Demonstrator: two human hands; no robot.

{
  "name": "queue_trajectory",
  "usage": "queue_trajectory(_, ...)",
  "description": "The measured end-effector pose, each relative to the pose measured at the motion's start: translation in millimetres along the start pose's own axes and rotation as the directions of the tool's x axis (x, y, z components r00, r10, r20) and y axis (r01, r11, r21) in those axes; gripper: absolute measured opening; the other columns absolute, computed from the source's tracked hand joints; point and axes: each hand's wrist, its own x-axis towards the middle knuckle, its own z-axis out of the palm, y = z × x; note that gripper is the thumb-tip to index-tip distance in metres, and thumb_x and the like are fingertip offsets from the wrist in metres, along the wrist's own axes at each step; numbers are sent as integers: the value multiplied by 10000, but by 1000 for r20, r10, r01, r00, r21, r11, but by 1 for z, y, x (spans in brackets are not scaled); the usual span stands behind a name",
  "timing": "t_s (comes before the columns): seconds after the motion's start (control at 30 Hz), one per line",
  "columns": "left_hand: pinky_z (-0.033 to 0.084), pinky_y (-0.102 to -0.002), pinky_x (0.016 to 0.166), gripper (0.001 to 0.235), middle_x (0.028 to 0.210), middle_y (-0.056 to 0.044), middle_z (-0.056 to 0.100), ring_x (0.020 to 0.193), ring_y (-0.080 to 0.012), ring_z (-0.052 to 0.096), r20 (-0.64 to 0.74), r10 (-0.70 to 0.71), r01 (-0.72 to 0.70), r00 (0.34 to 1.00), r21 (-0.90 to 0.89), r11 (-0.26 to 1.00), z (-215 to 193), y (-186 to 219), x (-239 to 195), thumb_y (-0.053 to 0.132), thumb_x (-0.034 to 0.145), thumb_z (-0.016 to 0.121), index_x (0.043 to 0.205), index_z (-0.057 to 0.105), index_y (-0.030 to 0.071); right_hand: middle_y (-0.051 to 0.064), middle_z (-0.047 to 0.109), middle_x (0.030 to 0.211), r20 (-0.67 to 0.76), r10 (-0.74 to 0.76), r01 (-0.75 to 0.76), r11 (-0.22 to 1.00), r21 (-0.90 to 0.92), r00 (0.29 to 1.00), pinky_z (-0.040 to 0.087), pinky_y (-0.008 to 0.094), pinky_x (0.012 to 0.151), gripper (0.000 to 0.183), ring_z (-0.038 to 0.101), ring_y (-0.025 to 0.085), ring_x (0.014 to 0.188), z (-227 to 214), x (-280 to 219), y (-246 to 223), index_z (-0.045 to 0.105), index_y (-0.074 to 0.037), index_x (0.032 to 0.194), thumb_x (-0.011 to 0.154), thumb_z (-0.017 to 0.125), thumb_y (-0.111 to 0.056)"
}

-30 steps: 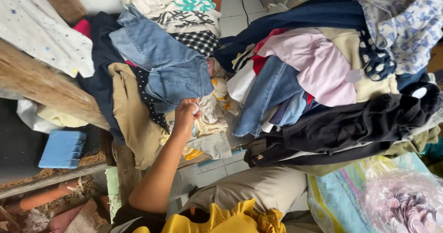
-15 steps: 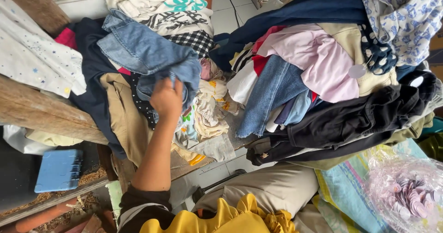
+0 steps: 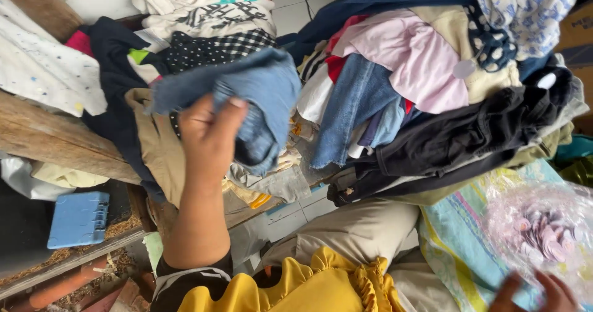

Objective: The person uses scissors to trim a small decorative item and then uses a hot glue gun to attach it to the waistband of a pair of denim shorts. They repeat this process on a pair of patterned shorts and a yellow shirt, picking up each garment from a pile, applying glue, and pressing the decoration onto the fabric.

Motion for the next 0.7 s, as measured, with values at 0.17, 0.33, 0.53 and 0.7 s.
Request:
queue_trajectory(0.17,299,-294,572,396,629,93,353,618,-53,340,614,-78,121,785,-29,992,77,18,-68,283,975,640,673,407,177,215,476,1475,446,-86,-65,948,312,891,452,487,1112,1122,506,338,1367,103,109,-150,330,50,1487,702,766,-623)
queue_trajectory(0.33,362,-286,606,304,705,70,429,684,-71,424,794,-83,-38,603,132,990,120,-9,-91,309,1005,616,776,526,131,102,599,1059,290,179,-262,923,280,940,497,361,802,377,605,235,937,113,89,-78,531,-29,1270,916,549,-156)
queue_trajectory(0.53,484,-385,661,253,859,-24,623,783,-222,653,905,57,-474,421,166,864,153,-69,-88,372,979,657,981,707,124,84,463,615,54,612,-397,439,806,789,387,290,480,180,430,163,471,11,122,-75,610,2,982,910,445,9)
queue_trajectory(0.7,559,-461,718,630,1122,-108,719,1003,-317,707,940,123,-566,318,84,820,164,-91,-130,633,983,424,1218,641,91,78,351,564,-195,643,-308,583,752,740,320,261,464,92,341,154,475,-41,132,-93,528,-29,847,847,436,-36)
